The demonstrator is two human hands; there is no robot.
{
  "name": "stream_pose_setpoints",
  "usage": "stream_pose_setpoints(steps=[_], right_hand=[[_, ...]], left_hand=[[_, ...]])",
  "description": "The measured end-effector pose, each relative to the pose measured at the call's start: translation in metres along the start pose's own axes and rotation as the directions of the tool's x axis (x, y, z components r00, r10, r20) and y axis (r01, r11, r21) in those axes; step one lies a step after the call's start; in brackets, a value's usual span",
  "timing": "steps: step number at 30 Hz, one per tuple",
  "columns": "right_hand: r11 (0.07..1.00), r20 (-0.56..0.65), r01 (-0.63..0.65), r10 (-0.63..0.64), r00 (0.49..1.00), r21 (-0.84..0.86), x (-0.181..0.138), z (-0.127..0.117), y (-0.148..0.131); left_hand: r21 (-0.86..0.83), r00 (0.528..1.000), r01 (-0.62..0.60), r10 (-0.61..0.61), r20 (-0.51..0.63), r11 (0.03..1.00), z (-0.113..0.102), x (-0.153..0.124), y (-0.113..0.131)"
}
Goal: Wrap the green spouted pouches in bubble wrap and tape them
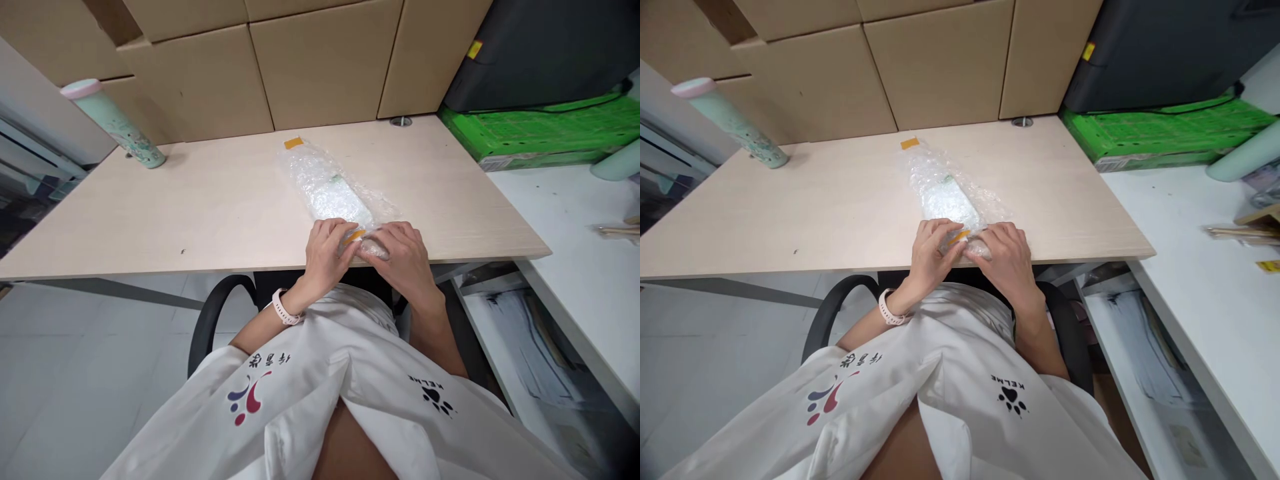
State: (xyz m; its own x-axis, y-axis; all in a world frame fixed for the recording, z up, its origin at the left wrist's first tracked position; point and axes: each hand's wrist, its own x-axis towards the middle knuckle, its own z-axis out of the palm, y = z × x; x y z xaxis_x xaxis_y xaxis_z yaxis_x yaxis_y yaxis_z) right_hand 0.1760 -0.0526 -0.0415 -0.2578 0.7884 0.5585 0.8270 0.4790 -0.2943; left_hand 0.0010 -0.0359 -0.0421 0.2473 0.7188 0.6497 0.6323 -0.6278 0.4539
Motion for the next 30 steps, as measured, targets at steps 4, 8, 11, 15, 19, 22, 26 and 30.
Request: stream_pose_setpoints(steps=[4, 8, 11, 15, 19, 22, 26, 30], right_hand=[[0.998, 0.032, -0.020, 0.022, 0.999, -0.054, 0.001, -0.001, 0.001], [0.998, 0.063, 0.009, -0.006, 0.998, -0.056, 0.000, 0.001, -0.009], [0.999, 0.113, 0.035, -0.036, 0.993, 0.007, -0.005, -0.001, -0.021], [0.993, 0.111, 0.031, -0.044, 0.993, 0.116, -0.011, -0.015, -0.036], [0.958, -0.011, 0.070, -0.070, 0.998, 0.278, 0.001, -0.024, -0.042], [0.959, -0.045, 0.077, -0.067, 0.997, 0.272, 0.017, -0.009, -0.034], [0.973, 0.057, 0.030, -0.045, 0.997, 0.229, 0.024, 0.014, -0.017], [0.973, 0.137, 0.056, -0.088, 0.987, 0.226, 0.010, 0.006, -0.020]], left_hand=[[0.098, 1.000, 0.014, -0.015, 0.003, 0.995, 0.002, 0.002, -0.001], [0.118, 1.000, 0.013, -0.015, 0.021, 0.993, -0.012, 0.000, -0.001], [0.057, 0.997, -0.001, -0.003, 0.076, 0.998, -0.029, -0.006, -0.007], [-0.011, 0.979, -0.033, 0.034, 0.202, 0.999, -0.038, -0.010, -0.018], [0.067, 0.971, -0.073, 0.056, 0.231, 0.995, -0.030, -0.007, -0.022], [0.124, 0.975, -0.080, 0.051, 0.218, 0.989, -0.022, -0.004, -0.022], [0.160, 0.977, -0.098, 0.064, 0.206, 0.982, -0.021, -0.005, -0.020], [0.112, 0.966, -0.127, 0.097, 0.240, 0.986, -0.034, -0.017, -0.013]])
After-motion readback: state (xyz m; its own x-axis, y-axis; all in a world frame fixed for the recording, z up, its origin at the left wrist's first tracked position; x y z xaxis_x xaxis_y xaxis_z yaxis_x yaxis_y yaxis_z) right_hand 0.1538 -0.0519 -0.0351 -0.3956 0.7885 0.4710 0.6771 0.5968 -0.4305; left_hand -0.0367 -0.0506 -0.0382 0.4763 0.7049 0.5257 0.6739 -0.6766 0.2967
